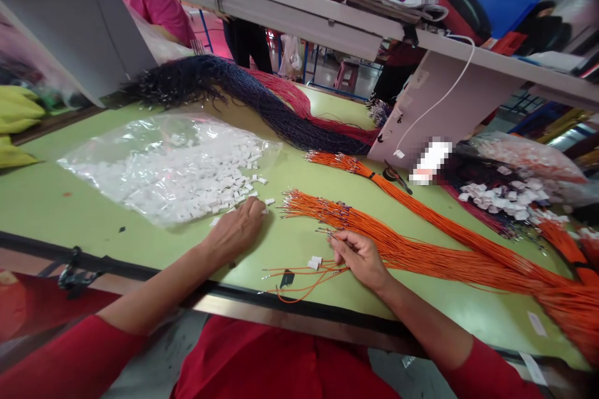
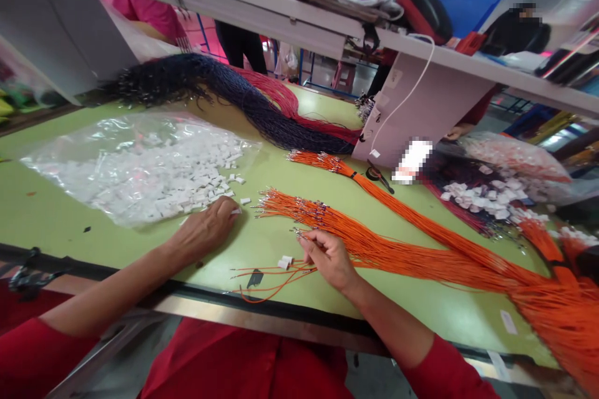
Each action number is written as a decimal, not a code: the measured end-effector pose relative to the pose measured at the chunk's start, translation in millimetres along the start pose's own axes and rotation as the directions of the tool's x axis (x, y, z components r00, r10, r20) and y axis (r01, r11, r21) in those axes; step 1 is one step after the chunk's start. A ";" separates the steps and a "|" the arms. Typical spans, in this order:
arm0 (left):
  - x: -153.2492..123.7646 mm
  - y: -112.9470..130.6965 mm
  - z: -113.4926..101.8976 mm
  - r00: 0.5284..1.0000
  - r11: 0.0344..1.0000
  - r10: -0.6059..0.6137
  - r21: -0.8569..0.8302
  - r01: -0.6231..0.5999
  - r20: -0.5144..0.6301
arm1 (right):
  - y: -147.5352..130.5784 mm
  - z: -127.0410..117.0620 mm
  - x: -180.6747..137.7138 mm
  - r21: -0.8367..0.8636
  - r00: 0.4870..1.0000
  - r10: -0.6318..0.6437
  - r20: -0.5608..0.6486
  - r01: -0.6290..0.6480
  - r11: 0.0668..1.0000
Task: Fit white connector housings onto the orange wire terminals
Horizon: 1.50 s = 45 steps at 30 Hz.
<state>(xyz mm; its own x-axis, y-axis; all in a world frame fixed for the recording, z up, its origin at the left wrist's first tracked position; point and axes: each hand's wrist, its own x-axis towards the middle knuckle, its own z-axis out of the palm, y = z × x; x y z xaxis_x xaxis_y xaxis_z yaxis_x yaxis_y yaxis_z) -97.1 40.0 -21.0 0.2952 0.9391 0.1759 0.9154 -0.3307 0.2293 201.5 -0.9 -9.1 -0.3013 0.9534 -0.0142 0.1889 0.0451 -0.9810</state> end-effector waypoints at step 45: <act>-11.5 119.8 -7.1 0.891 -0.120 -0.116 -0.897 0.425 0.438 | -14.1 -7.2 3.8 0.168 0.983 0.180 -0.029 -0.173 0.971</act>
<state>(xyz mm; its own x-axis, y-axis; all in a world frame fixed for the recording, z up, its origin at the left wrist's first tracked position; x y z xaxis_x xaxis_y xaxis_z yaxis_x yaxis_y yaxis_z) 7.2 -11.1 11.2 0.2763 0.9166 -0.2891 -0.2297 0.3550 0.9062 204.4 4.2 6.0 -0.2350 0.9543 -0.1848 0.0781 -0.1710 -0.9822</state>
